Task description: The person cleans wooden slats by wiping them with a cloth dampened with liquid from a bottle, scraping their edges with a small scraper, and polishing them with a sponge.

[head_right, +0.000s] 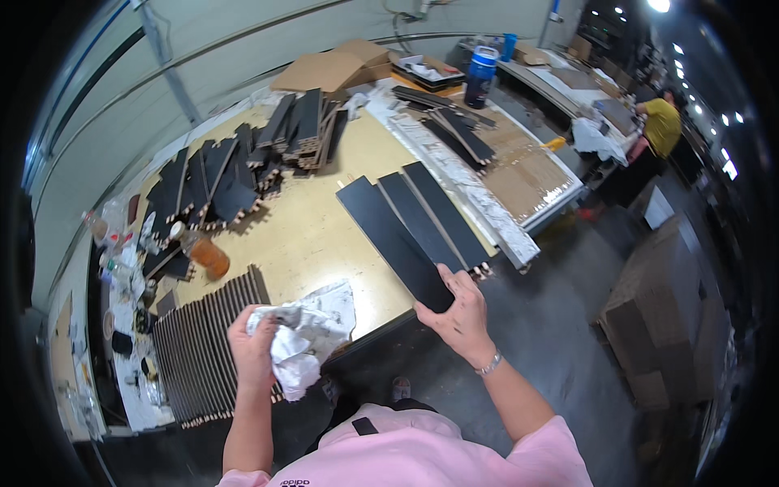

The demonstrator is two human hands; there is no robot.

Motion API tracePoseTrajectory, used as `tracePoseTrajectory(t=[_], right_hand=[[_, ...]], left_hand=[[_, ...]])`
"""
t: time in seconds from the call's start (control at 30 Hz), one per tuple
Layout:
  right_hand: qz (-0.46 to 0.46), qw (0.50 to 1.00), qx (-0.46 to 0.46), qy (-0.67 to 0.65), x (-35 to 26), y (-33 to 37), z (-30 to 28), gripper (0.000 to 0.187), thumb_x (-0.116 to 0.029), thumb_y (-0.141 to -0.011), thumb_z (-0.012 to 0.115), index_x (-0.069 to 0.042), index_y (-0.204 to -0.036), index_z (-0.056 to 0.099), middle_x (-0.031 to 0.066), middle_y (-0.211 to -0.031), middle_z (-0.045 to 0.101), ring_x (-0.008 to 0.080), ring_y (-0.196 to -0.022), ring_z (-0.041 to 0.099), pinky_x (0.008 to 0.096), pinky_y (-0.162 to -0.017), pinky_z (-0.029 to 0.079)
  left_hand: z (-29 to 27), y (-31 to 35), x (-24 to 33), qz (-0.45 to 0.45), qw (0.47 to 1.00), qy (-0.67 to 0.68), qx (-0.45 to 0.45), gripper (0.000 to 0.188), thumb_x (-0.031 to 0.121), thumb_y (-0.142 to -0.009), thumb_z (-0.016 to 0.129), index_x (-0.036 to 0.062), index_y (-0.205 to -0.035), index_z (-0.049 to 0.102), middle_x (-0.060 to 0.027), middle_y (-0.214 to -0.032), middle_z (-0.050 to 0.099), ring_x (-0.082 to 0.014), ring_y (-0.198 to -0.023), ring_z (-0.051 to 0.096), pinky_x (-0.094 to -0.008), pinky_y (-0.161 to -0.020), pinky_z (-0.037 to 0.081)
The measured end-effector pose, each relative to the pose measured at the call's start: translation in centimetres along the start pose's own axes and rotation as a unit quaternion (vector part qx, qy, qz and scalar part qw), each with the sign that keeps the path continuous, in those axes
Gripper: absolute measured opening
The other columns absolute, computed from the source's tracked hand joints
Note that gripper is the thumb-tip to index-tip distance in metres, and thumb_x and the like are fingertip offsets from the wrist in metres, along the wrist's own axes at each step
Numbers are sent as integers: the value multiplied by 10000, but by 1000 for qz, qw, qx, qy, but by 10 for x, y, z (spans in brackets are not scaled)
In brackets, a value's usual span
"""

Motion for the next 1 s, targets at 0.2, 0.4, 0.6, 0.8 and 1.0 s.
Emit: tracePoseTrajectory(t=[0.2, 0.4, 0.6, 0.8, 1.0], right_hand=[[-12, 993, -116, -26, -52, 44, 47, 805, -244, -755, 986, 140, -1403, 702, 177, -1007, 671, 324, -903, 712, 398, -868, 595], [-24, 982, -168, -85, -73, 77, 78, 796, -160, -735, 1002, 118, -1419, 704, 154, -990, 650, 278, -877, 695, 363, -884, 601], [-7, 972, -191, -133, -79, 103, 117, 703, -164, -720, 1013, 96, -1292, 696, 113, -1041, 672, 204, -976, 671, 334, -956, 557], [150, 910, -278, -267, -123, 111, 170, 578, -90, -766, 1025, -9, -1173, 623, 63, -1115, 690, 138, -1042, 645, 306, -989, 539], [165, 869, -365, -291, -206, 123, 254, 563, -3, -780, 982, 2, -1229, 642, 69, -1139, 720, 134, -1038, 671, 306, -970, 573]], left_hand=[[51, 33, 21, 310, 868, -359, -151, 551, -25, -870, 795, 31, -1414, 722, -197, -1319, 740, -403, -1201, 734, -469, -1047, 592], [-45, -46, 22, 345, 837, -421, 63, 386, -121, -853, 693, -15, -1206, 805, -174, -1223, 740, -360, -1078, 744, -433, -943, 604], [-138, -42, 37, 239, 780, -553, 166, 380, 50, -898, 803, 48, -1278, 798, -156, -1306, 718, -366, -1205, 672, -502, -1024, 523], [-163, 19, 3, 74, 943, -315, 73, 449, 168, -1014, 826, 35, -1435, 742, -176, -1318, 798, -279, -1202, 757, -427, -1086, 574], [-209, 44, -4, -27, 993, -38, -111, 341, 119, -1118, 736, -60, -1407, 718, -64, -1198, 795, -106, -1092, 716, -299, -955, 593]])
Point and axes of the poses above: each hand's wrist, its own y-axis away from the middle knuckle, its own z-axis out of the palm, x = y × z, the point moved 4 cm from there along -y, towards the middle knuckle
